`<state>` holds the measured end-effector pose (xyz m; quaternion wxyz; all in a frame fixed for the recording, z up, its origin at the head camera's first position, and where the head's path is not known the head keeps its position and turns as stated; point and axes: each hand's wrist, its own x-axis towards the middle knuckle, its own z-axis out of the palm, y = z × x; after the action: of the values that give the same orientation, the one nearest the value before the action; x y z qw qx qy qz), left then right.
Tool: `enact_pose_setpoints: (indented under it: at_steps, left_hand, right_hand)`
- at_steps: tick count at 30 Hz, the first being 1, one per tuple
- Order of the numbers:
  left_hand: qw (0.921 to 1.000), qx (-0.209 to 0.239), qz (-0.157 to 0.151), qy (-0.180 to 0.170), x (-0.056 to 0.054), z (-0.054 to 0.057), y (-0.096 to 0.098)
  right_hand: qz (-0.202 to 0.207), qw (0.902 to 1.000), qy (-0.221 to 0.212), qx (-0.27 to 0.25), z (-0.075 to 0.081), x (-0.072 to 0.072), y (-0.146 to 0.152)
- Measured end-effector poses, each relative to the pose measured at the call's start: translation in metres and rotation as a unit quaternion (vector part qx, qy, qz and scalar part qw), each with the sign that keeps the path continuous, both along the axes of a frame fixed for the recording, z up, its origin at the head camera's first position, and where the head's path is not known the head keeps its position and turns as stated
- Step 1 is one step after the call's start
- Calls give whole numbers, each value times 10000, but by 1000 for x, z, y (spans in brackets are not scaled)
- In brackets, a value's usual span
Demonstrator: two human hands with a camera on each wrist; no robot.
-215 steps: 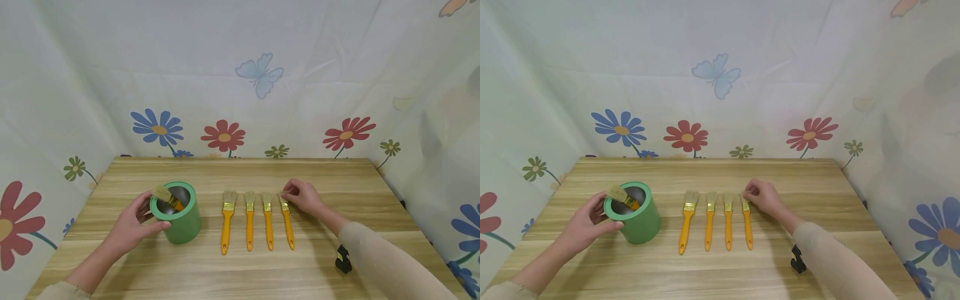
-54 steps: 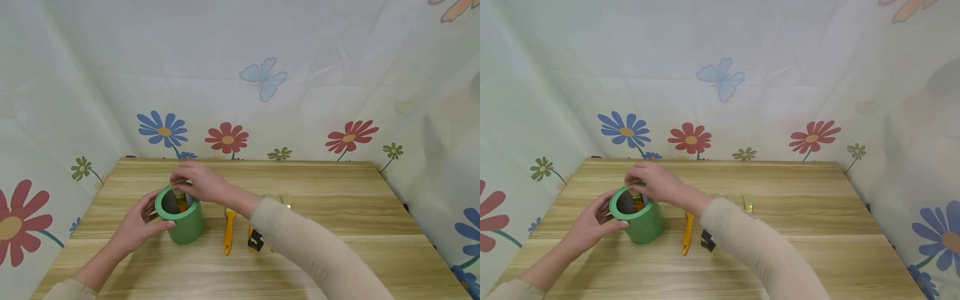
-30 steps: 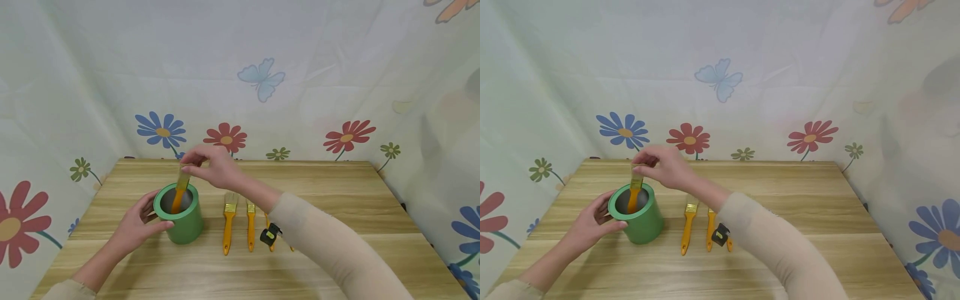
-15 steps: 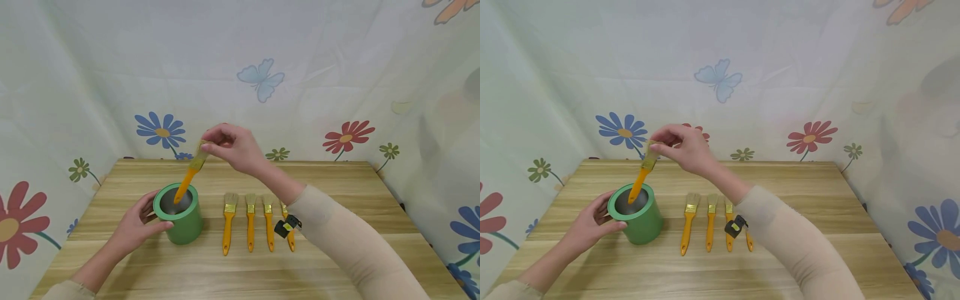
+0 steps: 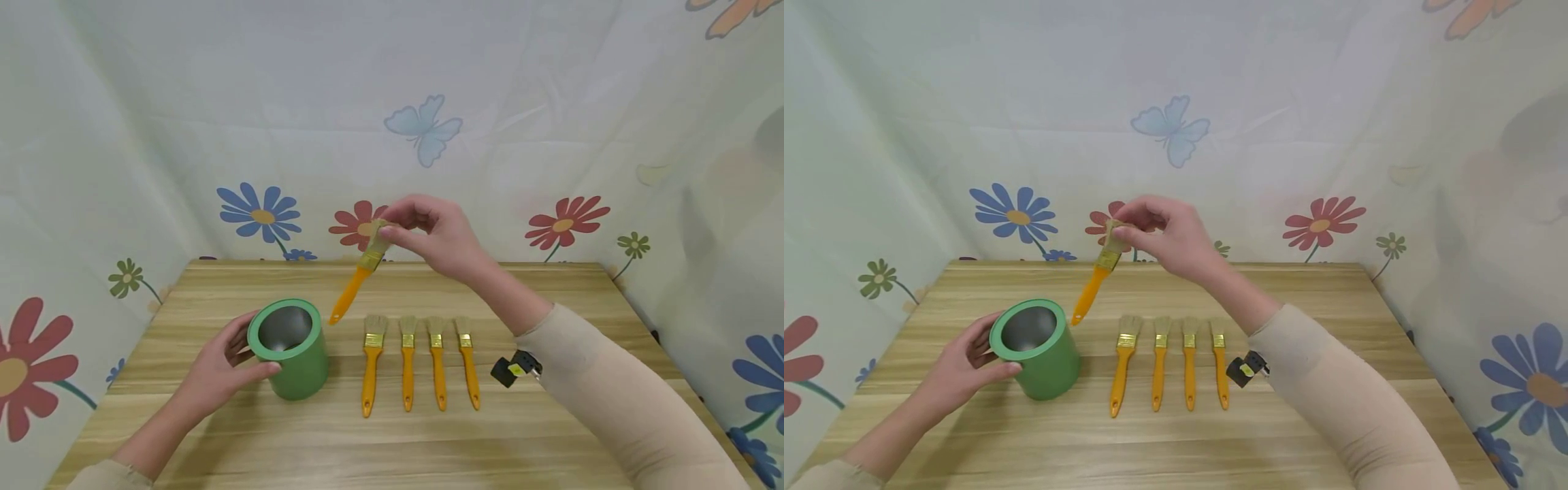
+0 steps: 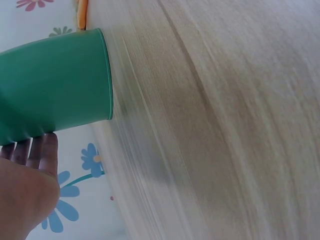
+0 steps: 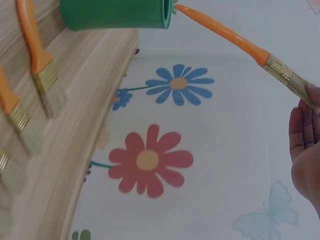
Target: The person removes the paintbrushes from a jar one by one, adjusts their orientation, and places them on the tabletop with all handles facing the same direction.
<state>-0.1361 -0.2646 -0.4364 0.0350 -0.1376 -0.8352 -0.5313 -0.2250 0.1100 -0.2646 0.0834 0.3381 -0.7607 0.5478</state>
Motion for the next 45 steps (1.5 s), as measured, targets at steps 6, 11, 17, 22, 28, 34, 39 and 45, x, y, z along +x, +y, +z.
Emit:
enact_pose_setpoints:
  at_steps: [6,11,17,22,28,34,39,45]
  left_hand:
    - [10000,-14,-1,16,0,0,-1]
    - [10000,-6,-12,26,0,1,-1]
    - [10000,-73,32,-36,0,2,-1]
    - [10000,-55,17,-51,0,1,-1]
    - [9999,-65,-8,-78,-1,1,-1]
    - [10000,-44,-39,-44,-1,3,0]
    - [10000,-42,-46,-10,-1,3,0]
    - [10000,12,-48,-3,-1,2,-1]
  right_hand:
    - [-295,9988,-115,384,-6,-1,27]
    - [-531,9953,-305,756,-14,-1,51]
    - [-615,9898,-352,1239,-21,-1,73]
    - [-681,9830,-377,1666,-27,2,92]
    - [-721,9740,-408,2108,-35,5,117]
    - [-898,9629,-595,2472,-46,10,141]
    - [-835,9573,-581,2705,-57,11,156]
    - [-797,9492,-701,2963,-72,10,167]
